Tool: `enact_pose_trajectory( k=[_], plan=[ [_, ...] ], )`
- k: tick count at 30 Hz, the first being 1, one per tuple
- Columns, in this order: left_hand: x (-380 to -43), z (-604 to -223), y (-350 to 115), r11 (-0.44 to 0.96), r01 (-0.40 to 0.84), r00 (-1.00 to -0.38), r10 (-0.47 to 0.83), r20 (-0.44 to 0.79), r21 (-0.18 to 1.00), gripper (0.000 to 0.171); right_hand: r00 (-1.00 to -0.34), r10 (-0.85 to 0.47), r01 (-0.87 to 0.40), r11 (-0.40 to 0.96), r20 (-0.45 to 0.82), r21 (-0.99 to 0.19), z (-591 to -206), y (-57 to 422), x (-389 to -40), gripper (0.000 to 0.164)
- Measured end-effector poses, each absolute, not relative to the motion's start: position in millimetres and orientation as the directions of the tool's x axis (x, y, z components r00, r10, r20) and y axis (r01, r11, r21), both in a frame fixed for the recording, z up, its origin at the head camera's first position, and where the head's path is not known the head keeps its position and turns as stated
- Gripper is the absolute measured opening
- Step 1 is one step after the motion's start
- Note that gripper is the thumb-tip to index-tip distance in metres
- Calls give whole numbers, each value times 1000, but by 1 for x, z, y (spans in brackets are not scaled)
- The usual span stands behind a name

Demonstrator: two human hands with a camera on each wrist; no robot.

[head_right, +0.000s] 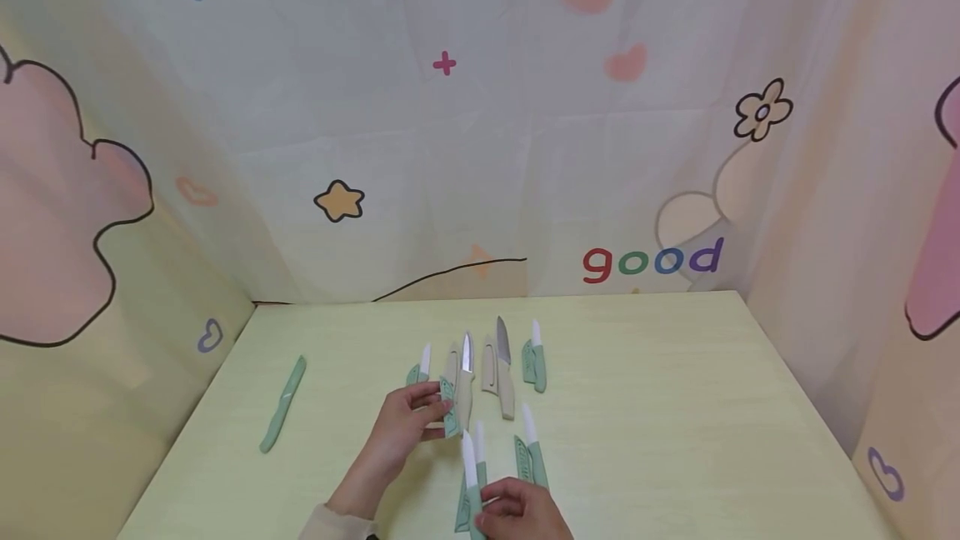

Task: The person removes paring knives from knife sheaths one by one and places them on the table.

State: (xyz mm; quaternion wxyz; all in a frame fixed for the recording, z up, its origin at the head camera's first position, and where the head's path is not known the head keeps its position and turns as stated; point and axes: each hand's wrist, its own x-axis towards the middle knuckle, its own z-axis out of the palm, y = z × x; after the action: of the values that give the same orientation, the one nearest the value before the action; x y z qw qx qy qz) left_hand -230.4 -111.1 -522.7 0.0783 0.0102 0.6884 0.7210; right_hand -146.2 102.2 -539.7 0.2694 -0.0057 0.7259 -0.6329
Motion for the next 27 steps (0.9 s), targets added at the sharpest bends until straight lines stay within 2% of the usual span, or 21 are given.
enact_pose_trajectory(
  k=[4,10,17,23,27],
  plan=[
    [-227,-523,-111,-19,-113,-986,127,-110,993,42,-855,-332,347,203,-397,-916,-538,101,-147,29],
    [-220,-522,-108,29,-149,-980,128,-152,988,42,-874,-338,317,148,-350,-937,-538,101,-148,33],
    [-214,-529,-107,32,-162,-974,155,-165,986,41,-875,-328,330,134,-356,-934,-538,102,-150,34],
    [-204,-532,-105,31,-182,-968,172,-184,983,38,-883,-342,328,40,-321,-944,-536,101,-149,36],
    [-200,-531,-102,48,-192,-964,176,-197,980,39,-885,-315,348,40,-342,-937,-536,99,-150,37]
  ],
)
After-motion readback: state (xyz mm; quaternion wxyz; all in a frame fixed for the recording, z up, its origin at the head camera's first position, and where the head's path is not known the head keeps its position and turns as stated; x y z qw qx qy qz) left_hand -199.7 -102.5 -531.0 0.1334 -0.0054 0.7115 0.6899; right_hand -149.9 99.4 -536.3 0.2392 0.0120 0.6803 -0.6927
